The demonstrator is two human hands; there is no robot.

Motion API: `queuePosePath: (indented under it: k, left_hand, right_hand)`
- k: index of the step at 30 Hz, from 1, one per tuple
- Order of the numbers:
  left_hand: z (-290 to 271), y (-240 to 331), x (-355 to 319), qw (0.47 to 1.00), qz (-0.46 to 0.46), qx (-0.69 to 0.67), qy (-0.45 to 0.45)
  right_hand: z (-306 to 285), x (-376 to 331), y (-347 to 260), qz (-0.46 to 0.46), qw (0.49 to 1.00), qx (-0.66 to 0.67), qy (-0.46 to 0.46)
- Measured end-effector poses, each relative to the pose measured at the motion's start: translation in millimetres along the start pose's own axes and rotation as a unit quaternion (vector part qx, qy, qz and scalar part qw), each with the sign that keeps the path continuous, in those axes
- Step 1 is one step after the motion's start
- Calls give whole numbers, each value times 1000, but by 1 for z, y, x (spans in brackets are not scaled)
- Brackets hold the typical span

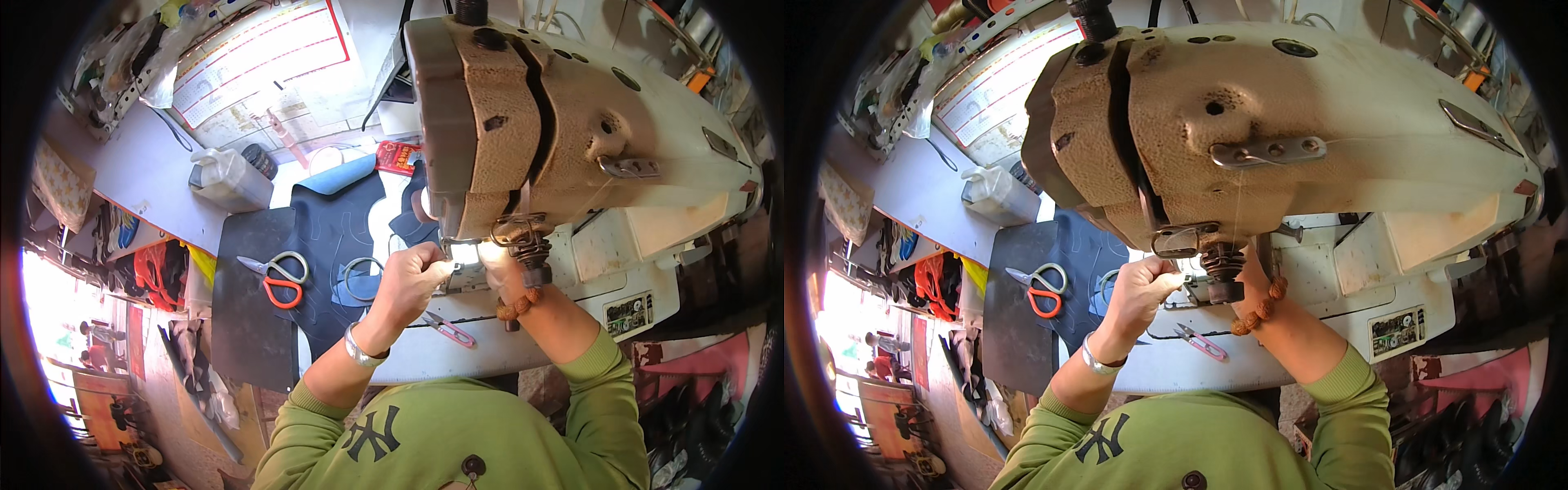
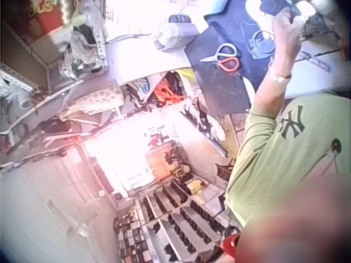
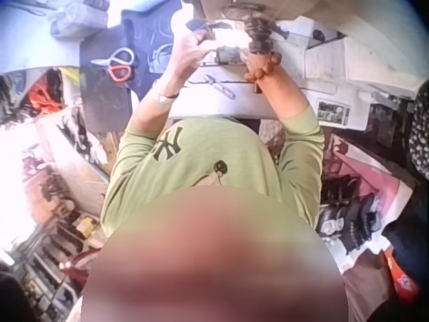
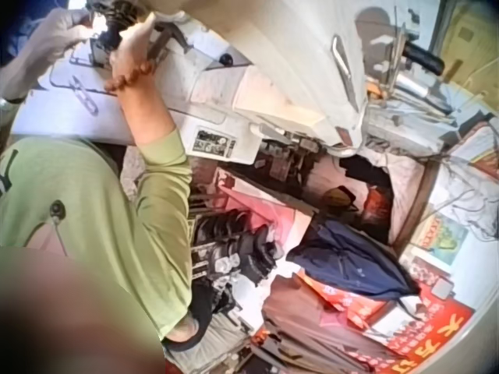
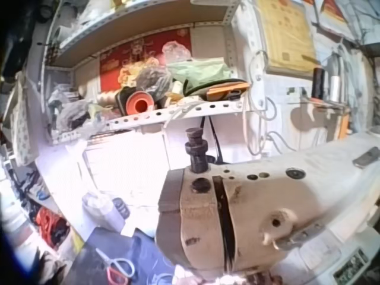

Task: The person cuts a white strap with scissors, threads it through a white shoe, and sews the strap to the shoe using a sewing machine. The person handles the strap and shoe throughout the process.

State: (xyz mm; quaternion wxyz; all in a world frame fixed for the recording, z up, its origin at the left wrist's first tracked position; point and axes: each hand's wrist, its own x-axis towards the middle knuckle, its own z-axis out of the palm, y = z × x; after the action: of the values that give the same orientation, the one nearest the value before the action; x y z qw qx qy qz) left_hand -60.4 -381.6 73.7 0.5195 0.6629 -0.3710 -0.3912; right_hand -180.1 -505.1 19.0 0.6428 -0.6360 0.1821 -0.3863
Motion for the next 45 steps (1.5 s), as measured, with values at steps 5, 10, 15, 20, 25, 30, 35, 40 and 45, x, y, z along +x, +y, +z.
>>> queuePosePath:
  k: [5,10,15,20,25,30,35,40,45]
  left_hand:
    - [2,-2,0,999,23,11,20]
    - [3,-5,0,1000,11,-5,26]
    - [5,-7,-1,999,24,-6,29]
    - [6,-7,-3,999,32,4,34]
    - [6,-8,-4,999,34,1,34]
    - [6,-10,-5,998,42,19,37]
    - [9,-11,-6,997,58,17,51]
    - [10,-9,-8,998,41,0,54]
    - [12,-9,-8,996,54,4,67]
  right_hand:
    - [4,11,9,62,985,159,-7]
    - [4,9,11,82,977,197,14]
    - [1,7,13,154,967,193,67]
    - [-1,10,21,95,990,98,35]
    - [-1,10,24,92,985,148,16]
    - [0,12,22,117,973,197,6]
    - [-4,11,29,82,989,126,-16]
    - [-5,11,38,184,955,227,49]
    - [-7,13,39,157,976,147,23]
